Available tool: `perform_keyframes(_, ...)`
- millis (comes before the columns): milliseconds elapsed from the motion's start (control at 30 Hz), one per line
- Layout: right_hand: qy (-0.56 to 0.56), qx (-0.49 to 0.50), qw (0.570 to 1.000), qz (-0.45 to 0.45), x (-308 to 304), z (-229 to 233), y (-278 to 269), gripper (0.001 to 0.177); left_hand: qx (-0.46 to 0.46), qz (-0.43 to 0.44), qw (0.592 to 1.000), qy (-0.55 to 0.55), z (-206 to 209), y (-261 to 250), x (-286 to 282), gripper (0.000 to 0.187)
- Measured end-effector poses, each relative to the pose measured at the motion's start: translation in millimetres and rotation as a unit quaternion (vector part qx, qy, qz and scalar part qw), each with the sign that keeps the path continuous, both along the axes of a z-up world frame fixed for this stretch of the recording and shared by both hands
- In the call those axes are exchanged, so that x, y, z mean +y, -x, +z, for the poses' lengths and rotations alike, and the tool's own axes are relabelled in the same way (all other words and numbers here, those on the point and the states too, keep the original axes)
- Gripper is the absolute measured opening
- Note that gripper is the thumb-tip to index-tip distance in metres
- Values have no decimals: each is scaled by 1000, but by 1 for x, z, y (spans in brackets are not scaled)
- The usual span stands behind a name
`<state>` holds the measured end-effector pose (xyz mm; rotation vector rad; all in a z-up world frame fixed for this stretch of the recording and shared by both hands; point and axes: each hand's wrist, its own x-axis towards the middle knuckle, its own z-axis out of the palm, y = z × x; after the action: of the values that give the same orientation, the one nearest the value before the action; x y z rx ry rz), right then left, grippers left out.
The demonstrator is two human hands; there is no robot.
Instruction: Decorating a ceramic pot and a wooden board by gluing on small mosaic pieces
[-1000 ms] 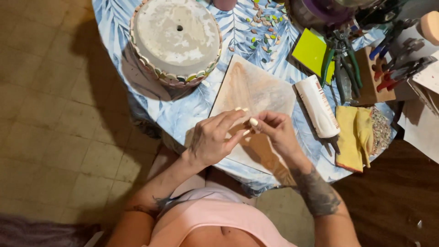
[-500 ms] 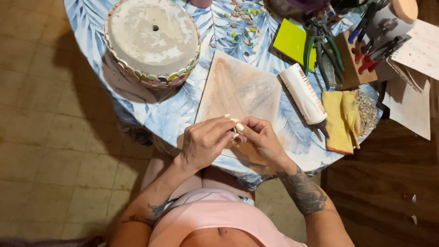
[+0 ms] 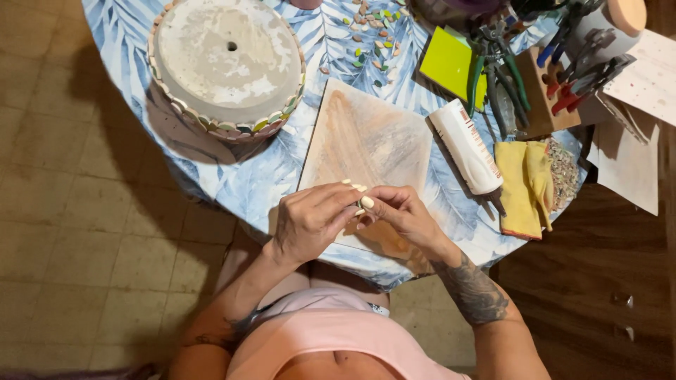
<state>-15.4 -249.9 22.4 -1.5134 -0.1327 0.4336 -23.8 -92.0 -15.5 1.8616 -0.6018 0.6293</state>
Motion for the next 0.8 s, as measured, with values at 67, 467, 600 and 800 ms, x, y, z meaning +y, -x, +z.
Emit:
perform_keyframes(67, -4, 1, 1000, -5, 0, -1, -1, 12, 4, -2, 1000, -5, 0, 0, -1, 15)
perform_keyframes(467, -39, 7, 999, -34, -4, -17, 2, 15, 32, -28, 999, 22, 7, 0, -2, 15)
perform_keyframes(600, -28, -23, 999, -20, -1, -8, 2, 19, 35, -35, 998, 39, 6, -1, -4, 15)
perform_keyframes(800, 7, -56, 998, -14, 3, 6, 2, 23, 39, -33, 998, 46, 9, -2, -9, 14)
